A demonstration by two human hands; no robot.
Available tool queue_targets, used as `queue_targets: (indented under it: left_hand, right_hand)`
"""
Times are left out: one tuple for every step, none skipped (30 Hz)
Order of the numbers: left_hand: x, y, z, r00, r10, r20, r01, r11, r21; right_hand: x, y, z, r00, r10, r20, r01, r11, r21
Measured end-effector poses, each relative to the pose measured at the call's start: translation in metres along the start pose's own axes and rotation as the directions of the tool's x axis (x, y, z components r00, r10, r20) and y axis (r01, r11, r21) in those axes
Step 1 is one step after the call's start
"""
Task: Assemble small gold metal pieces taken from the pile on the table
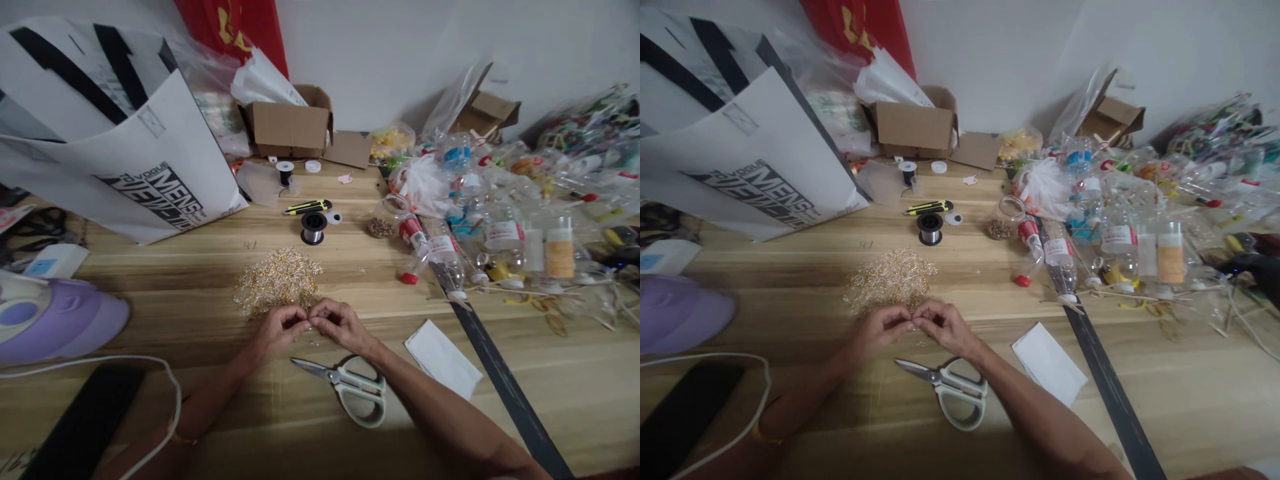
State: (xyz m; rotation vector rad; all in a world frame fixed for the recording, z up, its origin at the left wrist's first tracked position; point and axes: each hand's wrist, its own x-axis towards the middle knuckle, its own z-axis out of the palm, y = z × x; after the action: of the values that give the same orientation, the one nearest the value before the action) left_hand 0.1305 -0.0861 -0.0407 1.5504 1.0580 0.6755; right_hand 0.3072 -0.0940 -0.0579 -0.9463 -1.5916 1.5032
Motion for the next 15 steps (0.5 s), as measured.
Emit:
queue_targets:
  left_hand:
    - [-0.0001,0.0005,0.0002,1.000,-0.001,-0.002,0.001,1.000,0.000]
    - [-0.0002,0.0011,0.0005,1.000,-0.002,-0.004,0.002,1.000,-0.002]
    - [-0.0005,0.0016,0.0007,1.000,-0.004,-0.007,0.004,1.000,-0.003]
    - [-0.0008,0.0019,0.0010,1.000,-0.011,-0.010,0.011,1.000,-0.004]
    - [-0.0012,0.0020,0.0013,1.000,-0.022,-0.011,0.021,1.000,-0.005]
    - [-0.0016,0.0019,0.0017,0.999,-0.035,-0.012,0.035,0.999,-0.008]
    - [-0.0020,0.0015,0.0020,0.999,-0.050,-0.010,0.050,0.999,-0.013]
    - [-0.0023,0.0008,0.0023,0.998,-0.064,-0.007,0.064,0.998,-0.018]
    - [-0.0025,-0.0002,0.0026,0.997,-0.072,-0.003,0.072,0.997,-0.025]
    - [-0.0027,-0.0012,0.0028,0.997,-0.072,0.000,0.072,0.997,-0.034]
    - [-0.0027,-0.0022,0.0030,0.998,-0.066,0.003,0.066,0.997,-0.042]
    - [-0.0027,-0.0030,0.0032,0.998,-0.058,0.006,0.058,0.997,-0.049]
    - [-0.0027,-0.0034,0.0033,0.999,-0.052,0.009,0.053,0.997,-0.053]
    - [-0.0028,-0.0034,0.0034,0.999,-0.052,0.010,0.053,0.997,-0.054]
    - [-0.0029,-0.0031,0.0035,0.998,-0.056,0.009,0.057,0.997,-0.053]
  right_hand:
    - [0.0001,0.0000,0.0000,1.000,0.002,0.000,-0.002,1.000,-0.001]
    - [0.0003,0.0001,-0.0001,1.000,0.004,-0.002,-0.004,1.000,-0.002]
    - [0.0005,0.0003,-0.0002,1.000,0.002,-0.007,-0.002,1.000,-0.003]
    - [0.0007,0.0006,-0.0003,1.000,-0.003,-0.014,0.003,1.000,-0.004]
    - [0.0010,0.0009,-0.0005,1.000,-0.011,-0.019,0.011,1.000,-0.004]
    - [0.0012,0.0012,-0.0007,0.999,-0.020,-0.025,0.020,1.000,-0.005]
    - [0.0014,0.0015,-0.0009,0.999,-0.028,-0.031,0.028,1.000,-0.004]
    - [0.0016,0.0017,-0.0012,0.999,-0.034,-0.037,0.034,0.999,-0.003]
    - [0.0018,0.0017,-0.0015,0.998,-0.037,-0.043,0.037,0.999,-0.003]
    - [0.0019,0.0016,-0.0018,0.998,-0.038,-0.050,0.038,0.999,0.000]
    - [0.0019,0.0013,-0.0020,0.998,-0.037,-0.057,0.037,0.999,0.004]
    - [0.0019,0.0010,-0.0021,0.997,-0.037,-0.061,0.038,0.999,0.008]
    - [0.0018,0.0007,-0.0021,0.997,-0.040,-0.064,0.040,0.999,0.012]
    - [0.0016,0.0004,-0.0020,0.997,-0.044,-0.064,0.045,0.999,0.017]
    - [0.0014,0.0002,-0.0019,0.997,-0.050,-0.064,0.051,0.998,0.023]
